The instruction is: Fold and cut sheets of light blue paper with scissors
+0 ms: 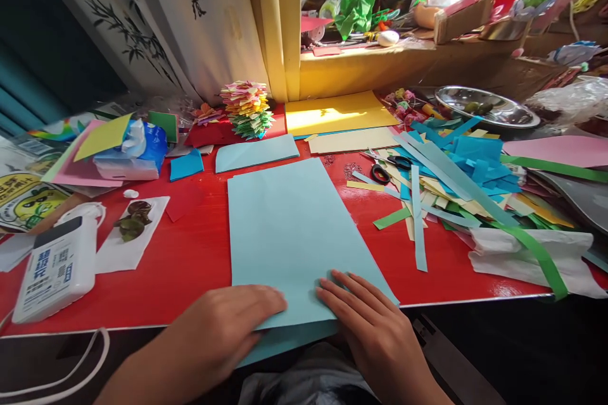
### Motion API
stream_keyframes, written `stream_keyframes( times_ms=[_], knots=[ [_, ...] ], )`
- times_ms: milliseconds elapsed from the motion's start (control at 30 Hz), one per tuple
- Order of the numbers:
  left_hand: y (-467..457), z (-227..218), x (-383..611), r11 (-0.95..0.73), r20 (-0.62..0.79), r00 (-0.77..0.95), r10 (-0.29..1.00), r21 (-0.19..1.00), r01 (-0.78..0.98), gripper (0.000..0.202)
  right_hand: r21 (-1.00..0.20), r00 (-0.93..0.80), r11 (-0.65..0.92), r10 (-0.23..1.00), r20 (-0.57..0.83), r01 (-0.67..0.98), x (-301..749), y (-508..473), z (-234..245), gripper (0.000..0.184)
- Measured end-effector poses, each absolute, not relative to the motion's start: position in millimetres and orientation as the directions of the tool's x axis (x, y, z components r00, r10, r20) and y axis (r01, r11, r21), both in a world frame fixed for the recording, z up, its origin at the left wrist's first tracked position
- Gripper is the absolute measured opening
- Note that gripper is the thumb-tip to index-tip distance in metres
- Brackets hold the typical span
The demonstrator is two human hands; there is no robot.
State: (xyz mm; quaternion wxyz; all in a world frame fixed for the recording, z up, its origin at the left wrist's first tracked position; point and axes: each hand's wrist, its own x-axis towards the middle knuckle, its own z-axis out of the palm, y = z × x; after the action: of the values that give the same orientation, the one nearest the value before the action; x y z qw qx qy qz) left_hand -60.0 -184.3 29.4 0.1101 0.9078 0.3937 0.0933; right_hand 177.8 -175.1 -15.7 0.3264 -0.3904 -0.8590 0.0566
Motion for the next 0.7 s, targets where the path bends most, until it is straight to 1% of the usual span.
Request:
stream_keyframes(
  times_ms=[33,100,133,167,200,267,333,400,433,467,533,633,700],
  knots=[
    [-182,32,-72,-0.579,0.047,0.612,0.789,0.391,0.716,0.036,-0.365,-0.485,0.698,0.702,0.522,0.616,180,-173,-16,0.035],
    [-175,34,-88,-0.428,-0.034,0.560,0.828,0.608,0.669,0.035,-0.389,-0.494,0.722,0.682,0.539,0.573,184,-170,-15,0.035],
    [-171,34,-92,-0.353,-0.066,0.533,0.844,0.680,0.643,0.032,-0.393,-0.506,0.739,0.666,0.548,0.547,185,-169,-14,0.033],
    [-166,34,-93,-0.270,-0.113,0.492,0.863,0.721,0.639,0.030,-0.392,-0.525,0.760,0.645,0.555,0.519,186,-168,-14,0.032],
    [-161,35,-91,-0.188,-0.165,0.443,0.881,0.737,0.649,0.027,-0.388,-0.549,0.780,0.623,0.557,0.491,187,-168,-14,0.032],
    [-148,39,-82,-0.051,-0.241,0.323,0.915,0.725,0.686,0.026,-0.383,-0.585,0.800,0.599,0.547,0.461,188,-169,-15,0.038],
    [-134,46,-69,0.006,-0.268,0.266,0.926,0.715,0.699,0.029,-0.402,-0.553,0.765,0.643,0.531,0.503,189,-172,-18,0.052],
    [-117,51,-57,0.010,-0.301,0.252,0.920,0.660,0.751,0.031,-0.423,-0.464,0.692,0.713,0.525,0.585,191,-176,-21,0.063],
    [-109,52,-51,-0.004,-0.297,0.243,0.924,0.625,0.781,0.031,-0.423,-0.424,0.659,0.737,0.526,0.622,192,-178,-23,0.065],
    [-101,52,-46,-0.023,-0.291,0.238,0.927,0.588,0.809,0.030,-0.415,-0.398,0.637,0.750,0.528,0.650,193,-179,-26,0.066],
    [-86,48,-38,-0.066,-0.268,0.238,0.934,0.523,0.850,0.027,-0.389,-0.390,0.616,0.761,0.519,0.685,196,-181,-29,0.061],
    [-70,37,-34,-0.126,-0.211,0.243,0.947,0.451,0.883,0.025,-0.369,-0.415,0.603,0.777,0.473,0.708,204,-180,-31,0.050],
    [-64,29,-34,-0.157,-0.145,0.234,0.961,0.410,0.898,0.025,-0.349,-0.449,0.621,0.767,0.458,0.702,209,-176,-30,0.047]
  ],
)
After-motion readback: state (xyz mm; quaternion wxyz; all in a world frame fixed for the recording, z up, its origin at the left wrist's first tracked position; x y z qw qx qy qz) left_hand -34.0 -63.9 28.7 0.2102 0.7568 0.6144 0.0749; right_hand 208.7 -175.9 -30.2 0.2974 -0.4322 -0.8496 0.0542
